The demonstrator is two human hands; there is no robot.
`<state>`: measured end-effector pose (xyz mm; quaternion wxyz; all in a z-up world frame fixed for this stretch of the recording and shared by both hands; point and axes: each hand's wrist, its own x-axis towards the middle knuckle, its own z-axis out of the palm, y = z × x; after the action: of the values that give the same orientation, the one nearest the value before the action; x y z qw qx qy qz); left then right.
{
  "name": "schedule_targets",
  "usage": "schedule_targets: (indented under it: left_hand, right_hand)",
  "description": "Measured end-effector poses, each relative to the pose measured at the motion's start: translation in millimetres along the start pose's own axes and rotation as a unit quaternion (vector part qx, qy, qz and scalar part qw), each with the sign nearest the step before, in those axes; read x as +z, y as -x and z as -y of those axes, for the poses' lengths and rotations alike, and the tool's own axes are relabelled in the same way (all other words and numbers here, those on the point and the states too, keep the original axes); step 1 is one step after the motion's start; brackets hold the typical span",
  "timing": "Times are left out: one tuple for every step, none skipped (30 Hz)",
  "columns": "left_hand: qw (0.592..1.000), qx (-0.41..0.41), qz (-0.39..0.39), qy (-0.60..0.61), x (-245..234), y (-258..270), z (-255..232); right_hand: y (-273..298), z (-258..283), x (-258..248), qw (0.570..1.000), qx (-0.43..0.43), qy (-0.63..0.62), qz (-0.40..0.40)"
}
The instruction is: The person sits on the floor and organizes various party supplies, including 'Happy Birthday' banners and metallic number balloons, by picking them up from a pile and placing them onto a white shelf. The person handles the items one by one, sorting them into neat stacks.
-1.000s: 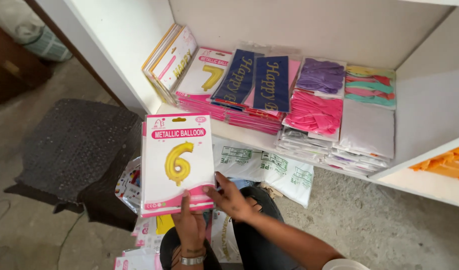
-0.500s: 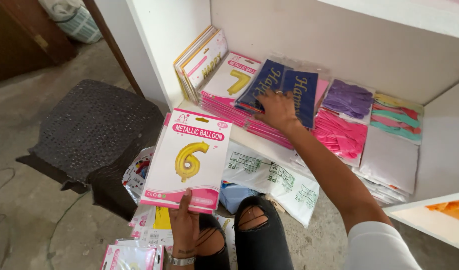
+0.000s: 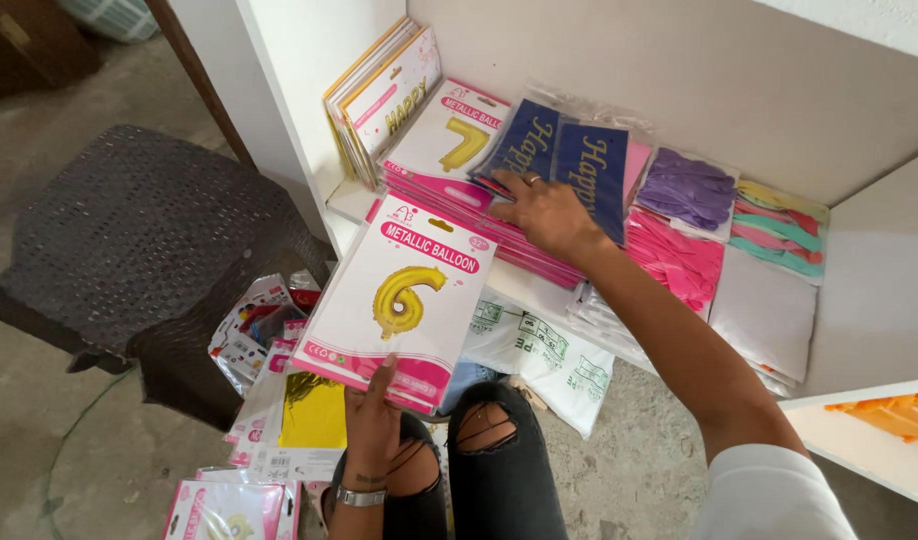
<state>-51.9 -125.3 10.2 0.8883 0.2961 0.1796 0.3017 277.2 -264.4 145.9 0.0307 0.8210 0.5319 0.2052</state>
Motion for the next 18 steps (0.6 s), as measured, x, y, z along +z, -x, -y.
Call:
schedule_targets:
  left_hand:
    - [1.000,-0.001,0.001,-0.004,0,1,0]
    - [1.000,-0.002,-0.001,-0.004,2,1,-2]
    - [1.000,-0.006,-0.006,-0.006,3,2,-4]
    - [1.000,-0.010,-0.010,-0.007,6,1,-5]
    - [1.000,-0.010,-0.010,-0.007,5,0,-5]
    - [1.000,-0.006,-0.006,-0.003,5,0,-4]
    - [1.000,-0.002,-0.002,0.000,4,-1,-3]
    - [1.000,-0.003,-0.002,0.001,9,-1,-5]
    - [1.000,-0.010,-0.009,-0.002,14,-1,-7]
    - [1.000,-0.017,-0.015,-0.004,19,-1,-9]
    - [1.000,-0.019,-0.014,-0.004,20,-1,-8]
    - [1.000,-0.022,-0.005,0.004,21,-2,-6]
    - [1.000,-0.025,0.004,0.012,22,-3,-5]
    - [1.000,-0.026,0.006,0.011,21,-5,-2]
    - [0.999,-0.036,0.017,0.017,20,-6,1]
    - [0.998,-0.046,0.027,0.023,18,-8,4]
    - [0.998,-0.047,0.029,0.022,23,-10,5]
    - [0.999,-0.038,0.028,0.015,28,-12,7]
  right_hand:
    - [3,-7,17,0.998,-0.050,0.033,-0.007]
    - [4,-5,5,0.998,-0.051,0.032,-0.005]
    - [4,-4,-8,0.998,-0.047,0.035,0.036]
    - [4,-2,-20,0.995,-0.043,0.039,0.076]
    - [2,3,-39,0.995,-0.044,0.039,0.076]
    - [0,9,-57,0.991,-0.032,0.026,0.124]
    - [-2,15,-76,0.985,-0.020,0.014,0.172]
    - [-1,11,-73,0.985,-0.019,0.014,0.173]
    - [0,7,-70,0.983,-0.018,-0.006,0.184]
    - [2,2,-68,0.980,-0.015,-0.025,0.195]
    - [4,-5,-63,0.980,-0.013,-0.025,0.196]
    - [6,-12,-57,0.980,-0.006,-0.068,0.188]
    - [8,-19,-52,0.977,0.000,-0.111,0.179]
    - [8,-23,-51,0.978,0.003,-0.111,0.179]
    - [8,-27,-50,0.976,0.011,-0.135,0.168]
    - [7,-31,-49,0.975,0.019,-0.160,0.156]
    - [7,-35,-45,0.975,0.021,-0.159,0.155]
    - [7,-40,-42,0.976,0.021,-0.171,0.135]
